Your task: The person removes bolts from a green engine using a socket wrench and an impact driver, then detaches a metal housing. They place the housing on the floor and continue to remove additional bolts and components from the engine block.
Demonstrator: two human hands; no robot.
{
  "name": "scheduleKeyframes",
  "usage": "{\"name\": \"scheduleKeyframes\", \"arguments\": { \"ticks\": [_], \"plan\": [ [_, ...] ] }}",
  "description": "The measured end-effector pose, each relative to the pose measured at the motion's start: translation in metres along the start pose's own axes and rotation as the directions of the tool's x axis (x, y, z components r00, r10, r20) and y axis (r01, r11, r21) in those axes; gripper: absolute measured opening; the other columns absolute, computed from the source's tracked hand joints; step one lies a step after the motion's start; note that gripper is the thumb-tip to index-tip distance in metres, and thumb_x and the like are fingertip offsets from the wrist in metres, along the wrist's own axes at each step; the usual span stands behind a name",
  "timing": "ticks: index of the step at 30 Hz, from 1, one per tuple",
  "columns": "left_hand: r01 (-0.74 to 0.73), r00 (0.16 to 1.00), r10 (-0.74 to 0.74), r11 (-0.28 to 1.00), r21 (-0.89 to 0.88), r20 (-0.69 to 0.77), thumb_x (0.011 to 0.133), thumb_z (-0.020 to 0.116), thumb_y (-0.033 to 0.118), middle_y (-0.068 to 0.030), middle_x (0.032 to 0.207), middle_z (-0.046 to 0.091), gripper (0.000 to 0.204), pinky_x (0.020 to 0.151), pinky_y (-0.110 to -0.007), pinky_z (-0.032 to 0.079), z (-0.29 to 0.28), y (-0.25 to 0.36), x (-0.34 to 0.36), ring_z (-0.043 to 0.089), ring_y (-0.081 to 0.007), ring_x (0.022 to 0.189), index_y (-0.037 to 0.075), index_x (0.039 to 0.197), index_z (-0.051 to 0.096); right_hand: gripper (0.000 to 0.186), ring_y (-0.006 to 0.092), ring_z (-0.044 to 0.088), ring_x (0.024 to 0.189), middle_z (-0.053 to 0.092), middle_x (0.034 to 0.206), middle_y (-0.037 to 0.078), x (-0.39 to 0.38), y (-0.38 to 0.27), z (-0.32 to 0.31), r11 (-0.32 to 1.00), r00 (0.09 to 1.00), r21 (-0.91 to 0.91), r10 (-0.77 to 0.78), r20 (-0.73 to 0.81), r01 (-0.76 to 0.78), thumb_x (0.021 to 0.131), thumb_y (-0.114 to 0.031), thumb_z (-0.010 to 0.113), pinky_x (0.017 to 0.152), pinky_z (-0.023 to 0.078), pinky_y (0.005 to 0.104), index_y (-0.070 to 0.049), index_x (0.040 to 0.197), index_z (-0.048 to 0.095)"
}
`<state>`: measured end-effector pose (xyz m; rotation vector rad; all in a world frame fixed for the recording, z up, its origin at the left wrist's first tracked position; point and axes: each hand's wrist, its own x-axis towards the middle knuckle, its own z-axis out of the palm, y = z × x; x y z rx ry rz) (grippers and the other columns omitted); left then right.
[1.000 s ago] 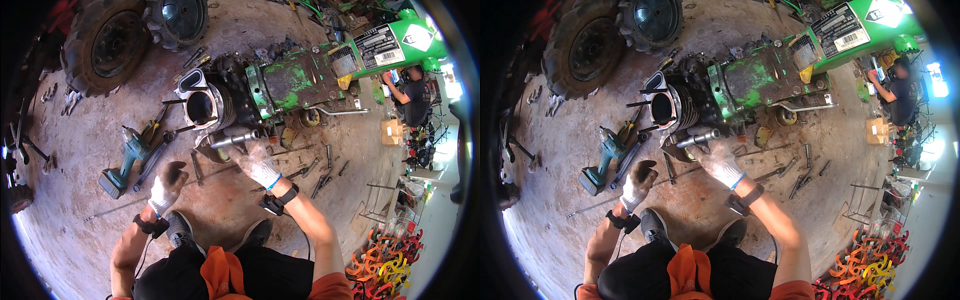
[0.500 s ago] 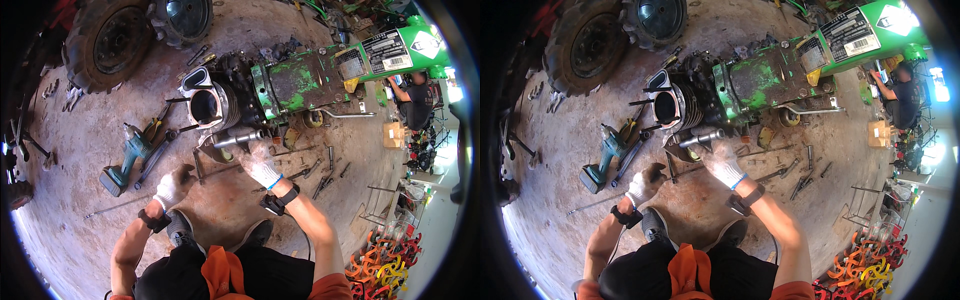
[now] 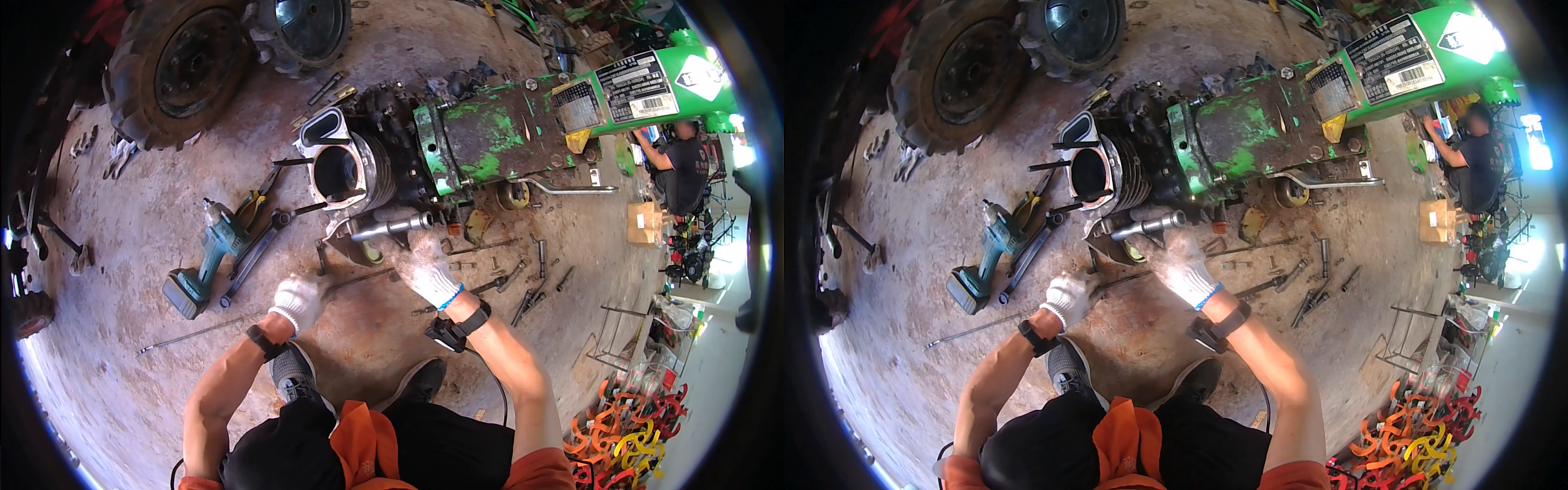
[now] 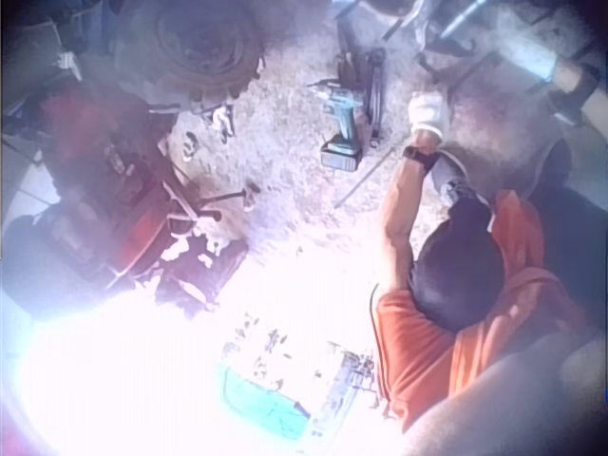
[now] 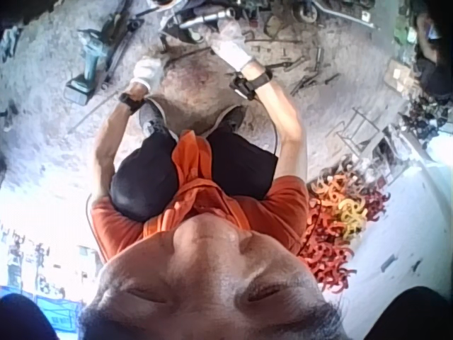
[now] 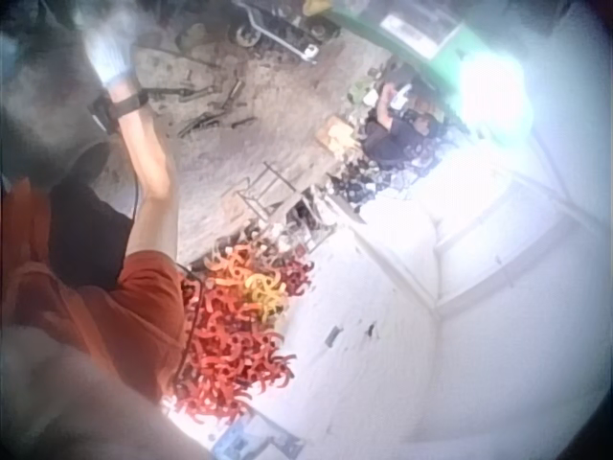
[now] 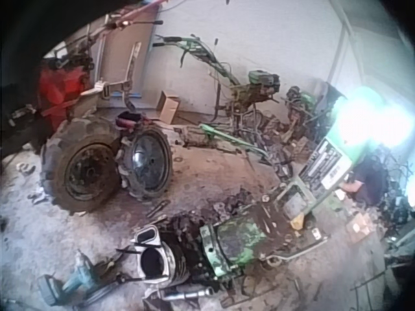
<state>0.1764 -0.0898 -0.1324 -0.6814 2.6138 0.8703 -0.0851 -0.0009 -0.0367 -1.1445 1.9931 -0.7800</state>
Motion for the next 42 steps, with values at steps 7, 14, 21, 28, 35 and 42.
{"name": "scheduleKeyframes", "arguments": {
  "ticks": [7,14,21,28,35,42],
  "plan": [
    [0.071,0.997,-0.071,0.997,-0.001,-0.038,0.102,0.069,0.033,-0.0238,0.116,0.073,0.032,0.085,-0.057,0.061,0.011,-0.002,0.008,0.074,-0.0472,0.098,0.009,0.123,0.073,0.045,0.0225,0.068,0.109,0.075,0.125,0.012,-0.002,-0.013,-0.008,0.982,0.984,0.095,0.156,0.087,-0.164,0.102,-0.03,0.084,0.098,0.057,0.0433,-0.001,0.133,0.07],
    [0.068,0.987,-0.066,0.998,0.015,-0.147,0.096,0.072,0.024,-0.0241,0.112,0.074,0.03,0.086,-0.057,0.061,0.006,-0.022,0.008,0.074,-0.047,0.098,0.008,0.121,0.074,0.048,0.0242,0.067,0.116,0.073,0.13,0.012,0.001,-0.009,-0.004,0.982,0.996,0.169,0.078,0.032,-0.082,0.102,-0.03,0.083,0.105,0.054,0.0436,-0.002,0.137,0.067],
    [0.076,0.99,-0.074,0.997,0.013,-0.116,0.099,0.071,0.026,-0.0222,0.116,0.074,0.035,0.085,-0.055,0.062,0.003,-0.028,0.001,0.075,-0.0453,0.098,0.014,0.131,0.075,0.048,0.0269,0.066,0.119,0.072,0.131,0.014,-0.002,-0.015,-0.006,0.992,0.995,0.085,0.095,0.027,-0.097,0.102,-0.028,0.083,0.107,0.053,0.0439,-0.002,0.137,0.066],
    [0.105,0.987,-0.107,0.994,-0.026,-0.123,0.103,0.069,0.028,-0.0219,0.115,0.075,0.034,0.085,-0.055,0.062,-0.001,-0.024,-0.009,0.075,-0.0455,0.097,0.013,0.132,0.074,0.041,0.0249,0.07,0.099,0.077,0.112,0.011,0.002,-0.006,-0.001,0.991,0.989,-0.024,0.134,0.058,-0.132,0.103,-0.027,0.082,0.089,0.057,0.0445,-0.001,0.131,0.069],
    [0.077,0.989,-0.077,0.997,-0.002,-0.123,0.097,0.073,0.025,-0.0216,0.118,0.076,0.041,0.089,-0.053,0.062,-0.003,-0.024,-0.007,0.075,-0.0448,0.104,0.011,0.136,0.073,0.03,0.012,0.068,0.073,0.08,0.086,0.007,0.001,-0.004,0.013,0.978,0.992,0.206,0.065,-0.112,-0.041,0.096,-0.031,0.09,0.064,0.056,0.0362,-0.003,0.104,0.081],
    [0.09,0.992,-0.089,0.996,0.001,-0.093,0.097,0.073,0.026,-0.0217,0.122,0.076,0.045,0.092,-0.053,0.062,-0.004,-0.023,-0.008,0.075,-0.0447,0.108,0.011,0.14,0.071,0.028,0.0125,0.073,0.085,0.083,0.1,0.008,0.003,-0.017,0.007,0.969,0.998,0.242,0.045,-0.034,-0.036,0.098,-0.025,0.088,0.075,0.061,0.0336,-0.002,0.113,0.081]
  ]
}}
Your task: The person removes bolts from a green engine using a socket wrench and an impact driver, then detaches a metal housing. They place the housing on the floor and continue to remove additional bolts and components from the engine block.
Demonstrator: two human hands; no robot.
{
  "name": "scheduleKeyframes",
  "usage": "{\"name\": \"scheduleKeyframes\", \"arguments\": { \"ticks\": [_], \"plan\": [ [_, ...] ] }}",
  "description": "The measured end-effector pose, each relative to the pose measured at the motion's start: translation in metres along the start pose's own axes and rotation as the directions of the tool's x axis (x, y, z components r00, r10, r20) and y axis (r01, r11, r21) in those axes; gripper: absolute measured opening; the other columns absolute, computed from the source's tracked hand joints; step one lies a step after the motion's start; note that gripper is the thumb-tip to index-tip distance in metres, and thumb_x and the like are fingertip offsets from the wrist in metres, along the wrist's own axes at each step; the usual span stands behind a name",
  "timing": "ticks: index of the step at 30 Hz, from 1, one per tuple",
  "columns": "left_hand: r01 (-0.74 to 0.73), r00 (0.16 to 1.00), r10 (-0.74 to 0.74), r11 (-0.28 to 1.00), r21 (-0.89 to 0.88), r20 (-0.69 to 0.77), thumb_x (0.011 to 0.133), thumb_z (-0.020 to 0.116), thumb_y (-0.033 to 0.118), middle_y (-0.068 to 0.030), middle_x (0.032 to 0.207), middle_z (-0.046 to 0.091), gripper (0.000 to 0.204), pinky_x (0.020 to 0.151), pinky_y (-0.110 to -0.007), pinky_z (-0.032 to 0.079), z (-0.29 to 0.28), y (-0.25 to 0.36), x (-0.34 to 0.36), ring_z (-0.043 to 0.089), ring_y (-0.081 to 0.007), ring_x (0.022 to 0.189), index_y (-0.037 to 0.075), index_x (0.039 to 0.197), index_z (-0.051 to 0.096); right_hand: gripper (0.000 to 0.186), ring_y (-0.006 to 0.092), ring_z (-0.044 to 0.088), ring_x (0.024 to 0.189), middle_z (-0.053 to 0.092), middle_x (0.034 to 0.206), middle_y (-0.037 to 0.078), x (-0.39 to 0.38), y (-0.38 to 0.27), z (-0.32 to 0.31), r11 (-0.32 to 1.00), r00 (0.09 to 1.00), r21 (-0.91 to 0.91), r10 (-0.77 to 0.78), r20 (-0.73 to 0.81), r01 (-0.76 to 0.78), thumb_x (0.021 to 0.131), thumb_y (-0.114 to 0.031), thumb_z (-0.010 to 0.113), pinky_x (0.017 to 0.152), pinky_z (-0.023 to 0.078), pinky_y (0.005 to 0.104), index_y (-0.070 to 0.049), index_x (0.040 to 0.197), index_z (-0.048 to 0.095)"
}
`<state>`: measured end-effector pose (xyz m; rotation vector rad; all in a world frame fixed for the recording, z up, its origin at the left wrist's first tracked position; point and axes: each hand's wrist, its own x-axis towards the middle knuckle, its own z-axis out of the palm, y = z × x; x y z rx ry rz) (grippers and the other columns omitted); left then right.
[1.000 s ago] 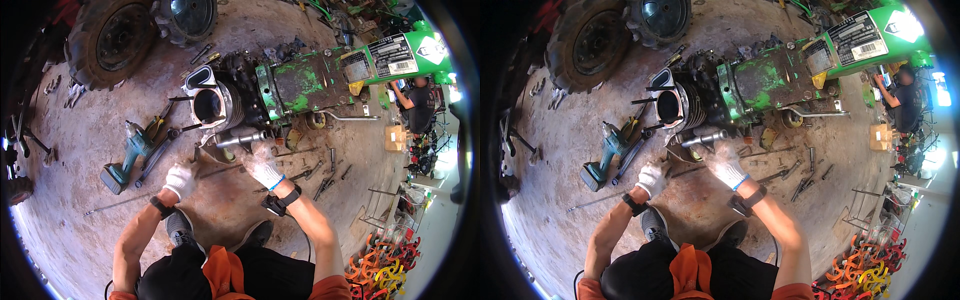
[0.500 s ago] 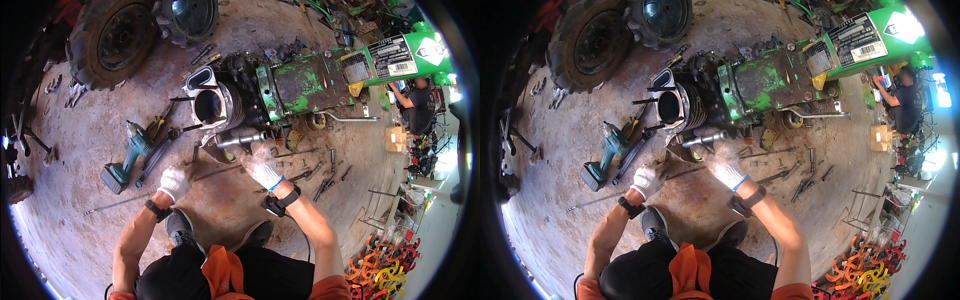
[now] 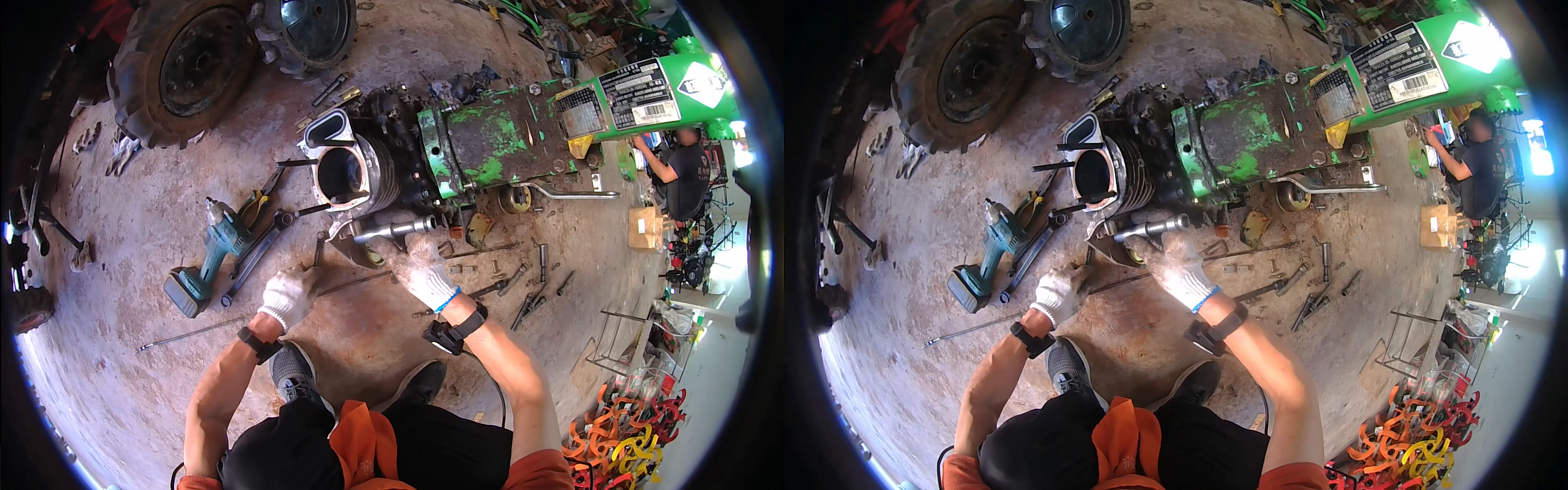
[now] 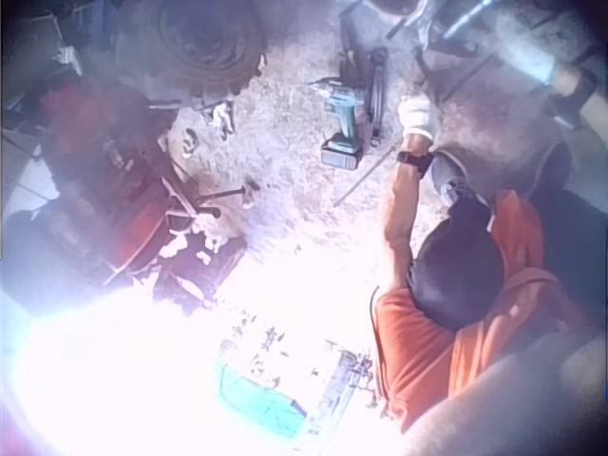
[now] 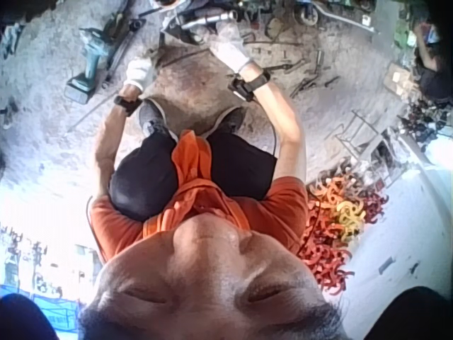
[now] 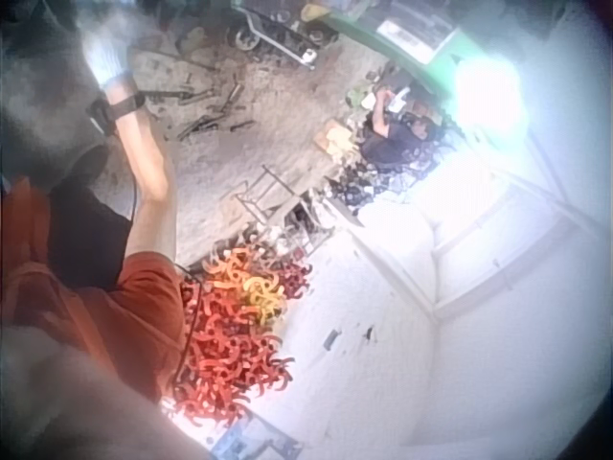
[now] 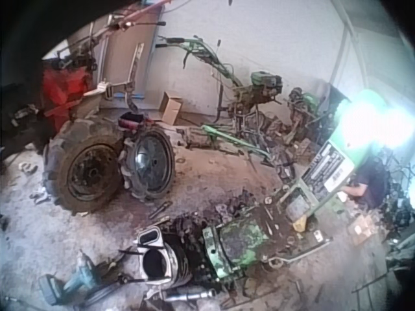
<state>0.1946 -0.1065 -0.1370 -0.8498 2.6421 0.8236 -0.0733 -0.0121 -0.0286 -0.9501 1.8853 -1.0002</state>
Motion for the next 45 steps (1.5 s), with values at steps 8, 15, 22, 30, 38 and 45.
{"name": "scheduleKeyframes", "arguments": {
  "ticks": [8,15,22,30,38,45],
  "plan": [
    [0.029,0.995,-0.038,0.995,-0.095,-0.095,0.097,0.075,0.026,-0.0221,0.116,0.077,0.035,0.086,-0.053,0.062,-0.01,0.008,-0.003,0.076,-0.0445,0.103,0.009,0.127,0.074,0.028,0.0138,0.074,0.092,0.083,0.105,0.008,-0.005,-0.008,-0.002,0.999,0.999,-0.019,-0.04,-0.021,0.039,0.1,-0.023,0.086,0.079,0.061,0.0344,-0.003,0.117,0.08],
    [-0.057,0.917,-0.129,0.895,-0.443,-0.377,0.101,0.075,0.023,-0.0222,0.098,0.08,0.027,0.072,-0.046,0.063,-0.043,0.031,-0.005,0.079,-0.0392,0.08,0.004,0.121,0.075,0.03,0.0167,0.075,0.092,0.082,0.105,0.009,0.0,0.008,0.002,0.992,0.991,-0.012,-0.126,-0.044,0.125,0.1,-0.025,0.086,0.082,0.061,0.0363,-0.003,0.119,0.078],
    [-0.169,0.838,-0.246,0.732,-0.66,-0.487,0.103,0.073,0.013,-0.0172,0.105,0.078,0.04,0.084,-0.036,0.061,-0.091,0.047,0.0,0.076,-0.021,0.091,-0.002,0.139,0.067,0.028,0.0176,0.074,0.093,0.082,0.109,0.009,0.0,-0.004,-0.002,0.989,1.0,-0.144,-0.014,0.008,0.015,0.099,-0.019,0.085,0.084,0.061,0.0363,-0.003,0.121,0.076],
    [-0.405,0.705,-0.137,0.728,-0.554,-0.695,0.104,0.071,0.005,-0.0186,0.11,0.078,0.02,0.086,-0.038,0.06,-0.128,0.047,0.019,0.077,-0.0319,0.094,-0.002,0.123,0.074,0.031,0.0257,0.074,0.094,0.08,0.11,0.014,0.0,-0.004,-0.003,0.978,1.0,-0.207,-0.023,0.014,0.026,0.1,-0.025,0.084,0.084,0.059,0.0415,-0.002,0.119,0.074],
    [-0.402,0.652,-0.048,0.825,-0.398,-0.756,0.102,0.072,0.005,-0.02,0.103,0.077,0.018,0.081,-0.042,0.06,-0.135,0.049,0.019,0.076,-0.0367,0.09,0.0,0.119,0.075,0.031,0.019,0.073,0.101,0.08,0.114,0.009,-0.003,-0.016,-0.001,0.995,0.999,-0.09,-0.039,-0.021,0.037,0.098,-0.017,0.086,0.092,0.06,0.0385,-0.005,0.123,0.074],
    [-0.372,0.653,0.015,0.877,-0.303,-0.757,0.104,0.071,0.006,-0.0175,0.103,0.079,0.017,0.082,-0.04,0.06,-0.141,0.046,0.018,0.075,-0.0298,0.088,-0.002,0.118,0.074,0.04,0.0281,0.073,0.096,0.079,0.111,0.014,-0.003,-0.016,-0.003,0.987,1.0,-0.158,-0.026,0.001,0.026,0.101,-0.033,0.082,0.089,0.059,0.0446,-0.002,0.124,0.073]
  ]
}}
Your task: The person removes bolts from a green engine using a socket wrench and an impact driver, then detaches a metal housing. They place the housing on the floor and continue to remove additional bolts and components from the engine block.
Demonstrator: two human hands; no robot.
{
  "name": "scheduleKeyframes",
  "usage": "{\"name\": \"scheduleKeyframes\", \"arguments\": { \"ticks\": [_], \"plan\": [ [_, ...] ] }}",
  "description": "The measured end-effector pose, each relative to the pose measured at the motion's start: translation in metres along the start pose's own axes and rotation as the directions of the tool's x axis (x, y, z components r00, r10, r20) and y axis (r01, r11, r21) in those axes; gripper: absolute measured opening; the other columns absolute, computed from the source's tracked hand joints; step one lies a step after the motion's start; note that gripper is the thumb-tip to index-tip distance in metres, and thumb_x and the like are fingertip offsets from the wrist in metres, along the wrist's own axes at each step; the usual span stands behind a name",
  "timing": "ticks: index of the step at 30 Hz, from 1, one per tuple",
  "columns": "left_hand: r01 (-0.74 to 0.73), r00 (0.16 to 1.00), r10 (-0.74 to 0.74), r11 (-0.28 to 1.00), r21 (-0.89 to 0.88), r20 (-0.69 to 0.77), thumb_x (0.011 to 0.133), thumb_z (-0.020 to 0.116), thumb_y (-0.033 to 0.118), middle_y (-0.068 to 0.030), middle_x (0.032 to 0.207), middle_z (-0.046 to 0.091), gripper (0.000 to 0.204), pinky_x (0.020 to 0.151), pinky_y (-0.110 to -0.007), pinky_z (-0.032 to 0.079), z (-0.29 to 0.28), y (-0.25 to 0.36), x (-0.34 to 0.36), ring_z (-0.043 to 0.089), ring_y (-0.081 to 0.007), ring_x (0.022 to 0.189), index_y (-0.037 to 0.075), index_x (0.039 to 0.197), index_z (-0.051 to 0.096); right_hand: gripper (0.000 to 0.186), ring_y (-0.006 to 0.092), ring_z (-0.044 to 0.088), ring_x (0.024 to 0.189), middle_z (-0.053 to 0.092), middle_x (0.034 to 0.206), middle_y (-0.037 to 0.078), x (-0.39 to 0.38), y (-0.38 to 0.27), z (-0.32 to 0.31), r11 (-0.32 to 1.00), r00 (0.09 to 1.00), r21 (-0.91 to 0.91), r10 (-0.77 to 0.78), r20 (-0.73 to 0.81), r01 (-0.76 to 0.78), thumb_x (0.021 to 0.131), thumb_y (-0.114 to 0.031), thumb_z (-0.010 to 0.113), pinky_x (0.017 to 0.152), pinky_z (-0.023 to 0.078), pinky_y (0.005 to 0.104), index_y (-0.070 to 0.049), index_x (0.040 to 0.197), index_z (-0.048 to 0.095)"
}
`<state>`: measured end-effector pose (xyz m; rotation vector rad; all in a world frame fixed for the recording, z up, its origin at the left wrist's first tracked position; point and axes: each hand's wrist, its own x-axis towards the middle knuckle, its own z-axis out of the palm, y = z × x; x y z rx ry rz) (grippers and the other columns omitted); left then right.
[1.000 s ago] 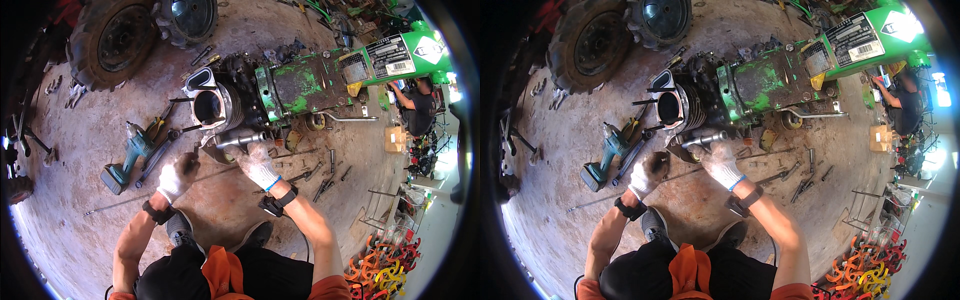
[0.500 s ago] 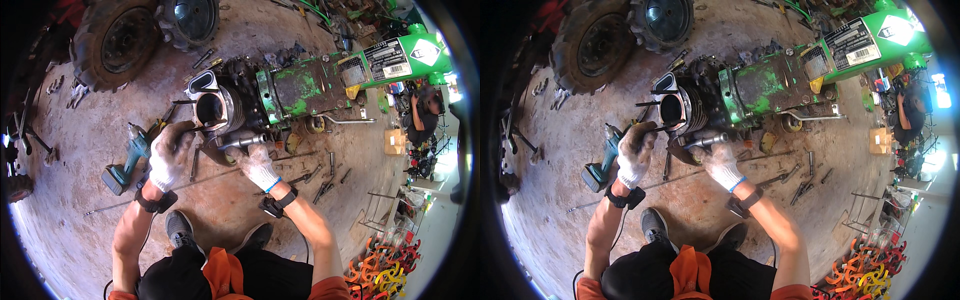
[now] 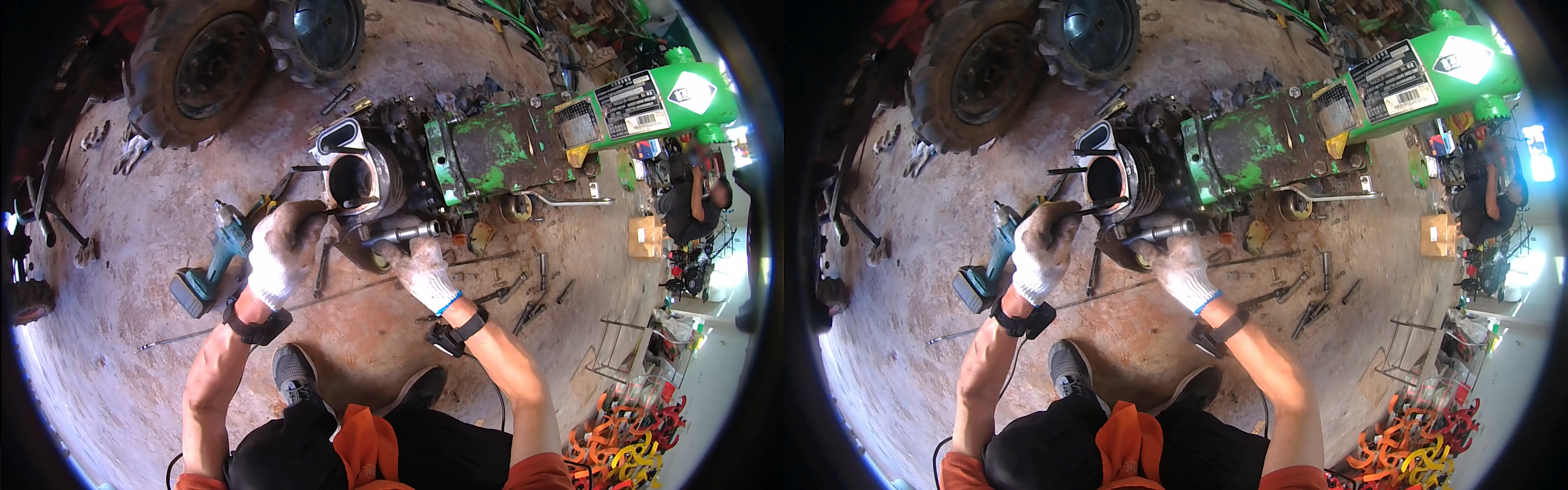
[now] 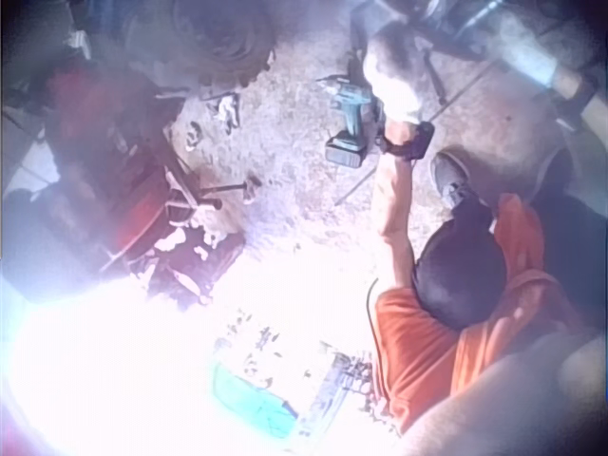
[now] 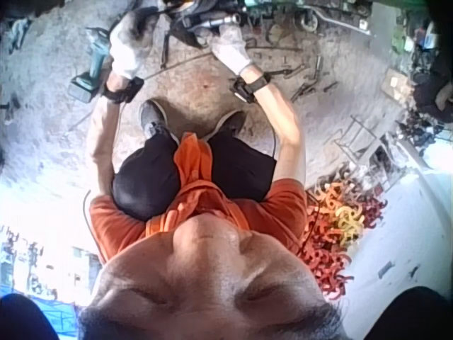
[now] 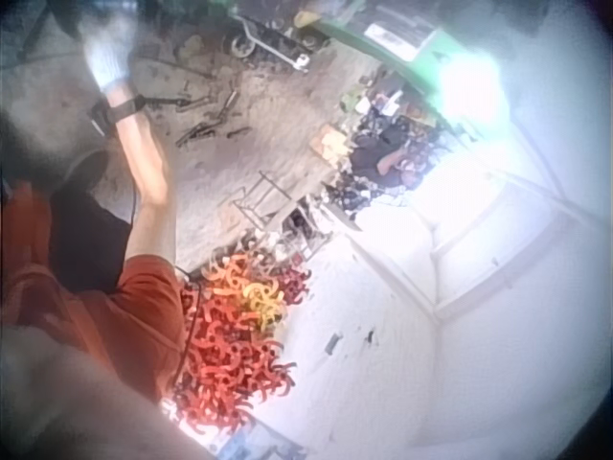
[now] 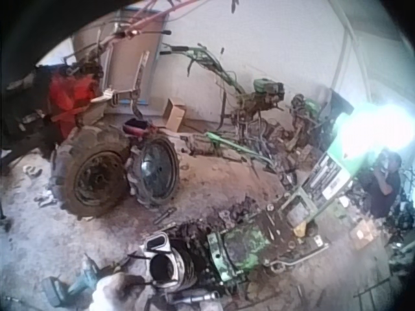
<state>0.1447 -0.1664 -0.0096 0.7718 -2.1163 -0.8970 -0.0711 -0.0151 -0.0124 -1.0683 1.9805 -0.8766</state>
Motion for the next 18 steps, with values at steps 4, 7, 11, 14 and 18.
{"name": "scheduleKeyframes", "arguments": {
  "ticks": [4,7,11,14,18],
  "plan": [
    [0.061,0.998,-0.063,0.996,-0.064,-0.03,0.097,0.076,0.006,-0.0191,0.102,0.077,0.018,0.08,-0.044,0.059,0.0,0.007,0.0,0.075,-0.0391,0.09,0.003,0.115,0.077,0.038,0.0297,0.073,0.099,0.079,0.114,0.015,0.002,0.014,0.005,0.998,0.997,-0.024,-0.066,-0.026,0.066,0.102,-0.031,0.081,0.091,0.059,0.0449,-0.001,0.124,0.073],
    [0.049,0.996,-0.051,0.999,-0.021,-0.069,0.094,0.08,0.008,-0.0167,0.107,0.077,0.023,0.085,-0.044,0.059,-0.001,0.016,0.006,0.074,-0.038,0.097,0.005,0.117,0.077,0.038,0.0293,0.073,0.102,0.078,0.119,0.015,0.003,0.018,0.005,0.997,0.999,-0.058,-0.051,0.007,0.051,0.102,-0.025,0.081,0.093,0.058,0.045,-0.002,0.129,0.071],
    [-0.144,0.983,0.162,0.971,0.192,-0.082,0.087,0.084,0.007,-0.0151,0.116,0.077,0.036,0.089,-0.046,0.059,-0.005,0.027,0.022,0.073,-0.0367,0.102,0.005,0.122,0.075,0.04,0.0261,0.072,0.106,0.077,0.123,0.014,0.002,0.015,0.004,0.999,0.999,-0.005,-0.04,0.001,0.04,0.099,-0.016,0.083,0.096,0.059,0.0428,-0.003,0.134,0.068],
    [-0.216,0.975,0.22,0.936,0.279,0.018,0.084,0.085,0.01,-0.0144,0.117,0.078,0.044,0.092,-0.048,0.058,-0.001,0.036,0.036,0.073,-0.0372,0.105,0.006,0.126,0.074,0.037,0.0241,0.073,0.109,0.078,0.122,0.012,0.002,0.01,0.007,0.988,0.997,0.133,-0.073,-0.015,0.074,0.098,-0.009,0.082,0.099,0.059,0.0415,-0.003,0.133,0.068],
    [-0.064,0.992,0.046,0.985,0.161,0.116,0.088,0.084,0.009,-0.0176,0.111,0.08,0.04,0.088,-0.048,0.06,0.011,0.046,0.045,0.076,-0.0377,0.1,0.003,0.125,0.073,0.031,0.0229,0.075,0.108,0.08,0.12,0.011,0.003,0.01,0.011,0.971,0.99,0.195,-0.131,-0.053,0.139,0.098,-0.003,0.08,0.098,0.061,0.0405,-0.004,0.127,0.072]
  ]
}}
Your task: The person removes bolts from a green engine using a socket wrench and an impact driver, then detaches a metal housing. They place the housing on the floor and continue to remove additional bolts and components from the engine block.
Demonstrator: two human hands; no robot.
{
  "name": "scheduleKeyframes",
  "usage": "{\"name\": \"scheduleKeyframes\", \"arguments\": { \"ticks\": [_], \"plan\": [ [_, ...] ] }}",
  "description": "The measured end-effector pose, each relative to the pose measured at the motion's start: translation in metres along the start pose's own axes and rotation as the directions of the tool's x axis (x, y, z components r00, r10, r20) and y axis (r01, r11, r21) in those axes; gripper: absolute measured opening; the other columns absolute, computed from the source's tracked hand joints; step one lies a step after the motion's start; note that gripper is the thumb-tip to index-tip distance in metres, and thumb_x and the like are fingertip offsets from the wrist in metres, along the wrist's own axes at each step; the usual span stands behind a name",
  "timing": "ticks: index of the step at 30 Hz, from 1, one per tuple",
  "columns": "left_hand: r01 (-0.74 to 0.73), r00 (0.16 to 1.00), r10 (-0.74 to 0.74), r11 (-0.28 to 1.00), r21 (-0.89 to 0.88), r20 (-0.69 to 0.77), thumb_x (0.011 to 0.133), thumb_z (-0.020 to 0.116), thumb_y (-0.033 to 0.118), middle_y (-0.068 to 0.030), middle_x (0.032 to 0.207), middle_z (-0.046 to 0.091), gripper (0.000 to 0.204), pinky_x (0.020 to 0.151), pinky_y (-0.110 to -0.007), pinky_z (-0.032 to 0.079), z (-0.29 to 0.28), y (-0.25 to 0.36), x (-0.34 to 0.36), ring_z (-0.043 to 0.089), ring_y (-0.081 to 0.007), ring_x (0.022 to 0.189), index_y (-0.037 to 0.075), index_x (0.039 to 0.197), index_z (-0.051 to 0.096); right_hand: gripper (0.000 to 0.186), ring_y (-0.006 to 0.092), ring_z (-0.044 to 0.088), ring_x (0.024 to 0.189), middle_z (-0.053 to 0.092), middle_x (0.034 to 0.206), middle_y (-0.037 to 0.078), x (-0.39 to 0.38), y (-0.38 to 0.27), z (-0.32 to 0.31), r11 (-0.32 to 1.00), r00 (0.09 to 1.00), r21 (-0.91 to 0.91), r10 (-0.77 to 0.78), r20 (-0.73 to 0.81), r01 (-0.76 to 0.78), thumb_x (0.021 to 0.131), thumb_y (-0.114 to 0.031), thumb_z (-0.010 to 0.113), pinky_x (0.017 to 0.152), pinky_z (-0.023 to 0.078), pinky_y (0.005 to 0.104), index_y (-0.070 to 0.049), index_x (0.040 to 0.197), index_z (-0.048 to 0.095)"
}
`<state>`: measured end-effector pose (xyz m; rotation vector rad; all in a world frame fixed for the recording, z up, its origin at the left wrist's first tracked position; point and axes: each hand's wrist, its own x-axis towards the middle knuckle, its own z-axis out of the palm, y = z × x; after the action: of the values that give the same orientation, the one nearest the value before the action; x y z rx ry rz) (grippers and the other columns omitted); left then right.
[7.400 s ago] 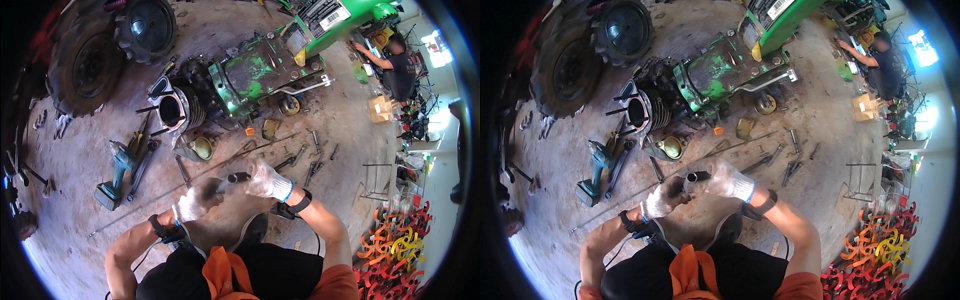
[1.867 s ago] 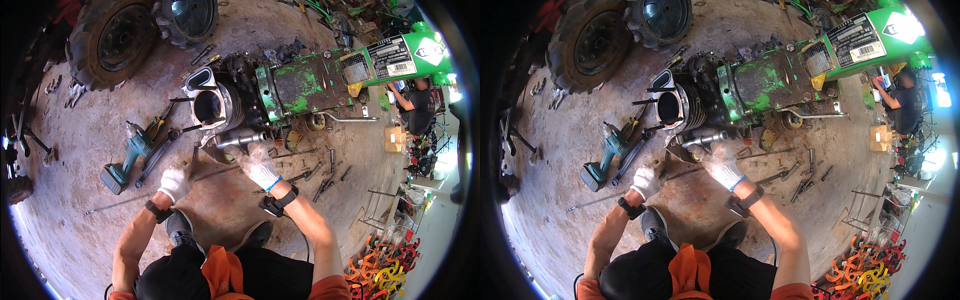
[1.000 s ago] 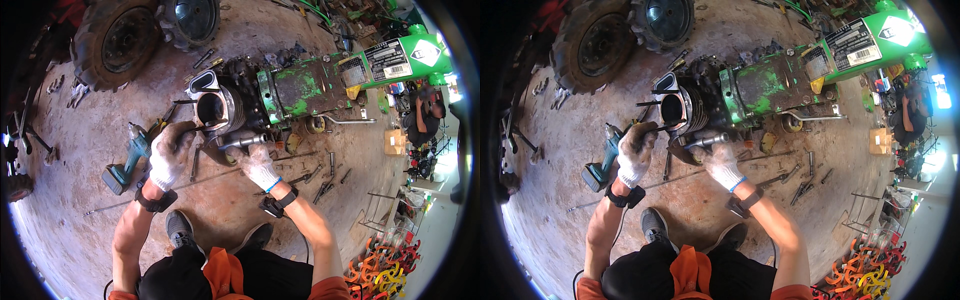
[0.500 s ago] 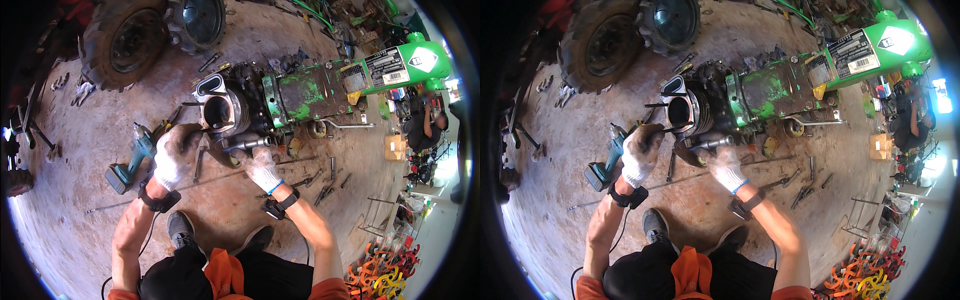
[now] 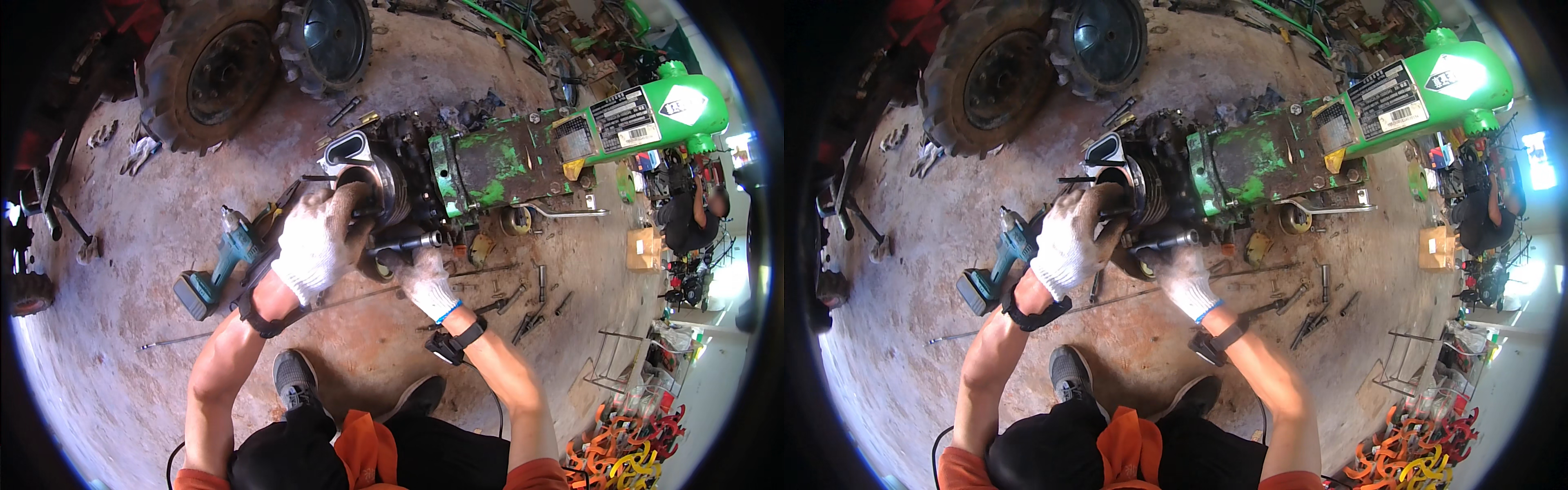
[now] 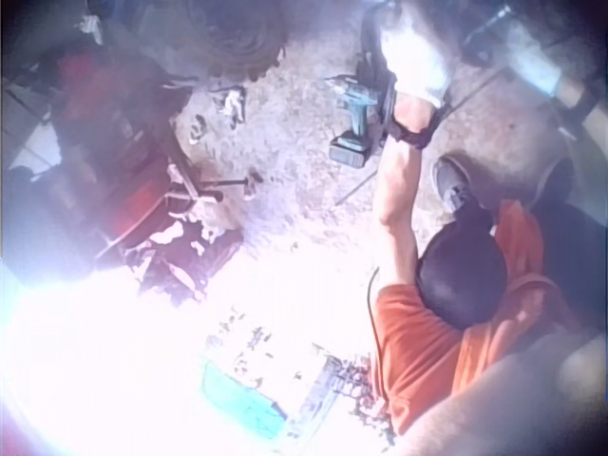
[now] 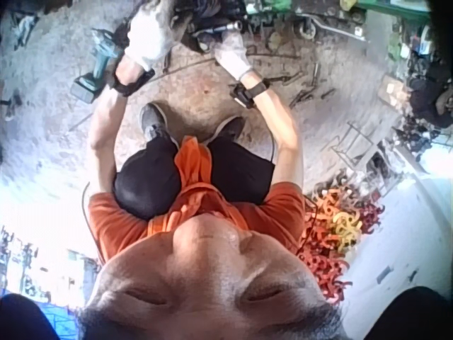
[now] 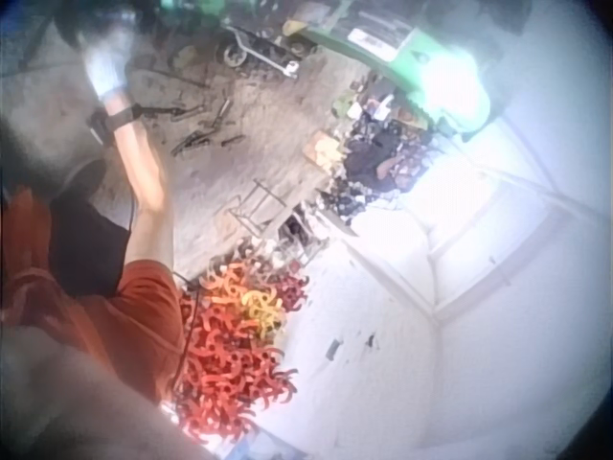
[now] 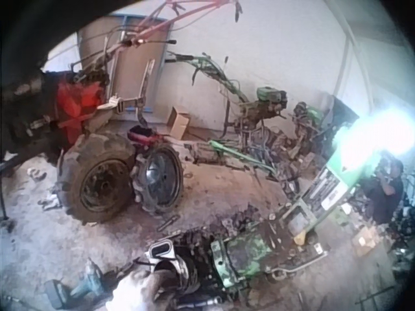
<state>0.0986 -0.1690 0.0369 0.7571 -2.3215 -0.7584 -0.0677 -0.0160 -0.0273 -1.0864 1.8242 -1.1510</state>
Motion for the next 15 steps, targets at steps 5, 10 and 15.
{"name": "scheduleKeyframes", "arguments": {
  "ticks": [5,10,15],
  "plan": [
    [0.061,0.994,-0.045,0.986,-0.154,0.101,0.089,0.08,0.003,-0.0203,0.109,0.082,0.043,0.089,-0.044,0.065,-0.004,0.0,0.007,0.081,-0.0373,0.1,0.001,0.13,0.069,0.032,0.0222,0.075,0.111,0.079,0.123,0.011,-0.003,0.012,0.0,0.999,0.999,-0.009,0.051,0.011,-0.051,0.099,-0.004,0.079,0.1,0.061,0.0402,-0.005,0.13,0.071],
    [-0.047,0.993,0.054,0.997,-0.069,0.106,0.087,0.079,0.002,-0.0192,0.107,0.083,0.044,0.085,-0.043,0.067,-0.007,-0.004,0.011,0.083,-0.0352,0.098,0.002,0.13,0.069,0.03,0.0188,0.077,0.107,0.082,0.118,0.01,0.001,0.03,0.0,0.979,0.997,-0.195,0.067,0.04,-0.058,0.099,-0.001,0.077,0.095,0.063,0.0365,-0.005,0.128,0.075],
    [-0.109,0.986,0.119,0.991,-0.083,0.117,0.09,0.076,0.0,-0.0205,0.109,0.082,0.044,0.086,-0.042,0.066,-0.004,-0.005,0.015,0.083,-0.0361,0.1,0.003,0.133,0.068,0.033,0.0391,0.079,0.096,0.082,0.105,0.02,-0.002,0.03,-0.001,0.979,0.999,-0.202,0.039,0.022,-0.034,0.1,-0.032,0.08,0.083,0.062,0.0493,-0.006,0.12,0.077]
  ]
}}
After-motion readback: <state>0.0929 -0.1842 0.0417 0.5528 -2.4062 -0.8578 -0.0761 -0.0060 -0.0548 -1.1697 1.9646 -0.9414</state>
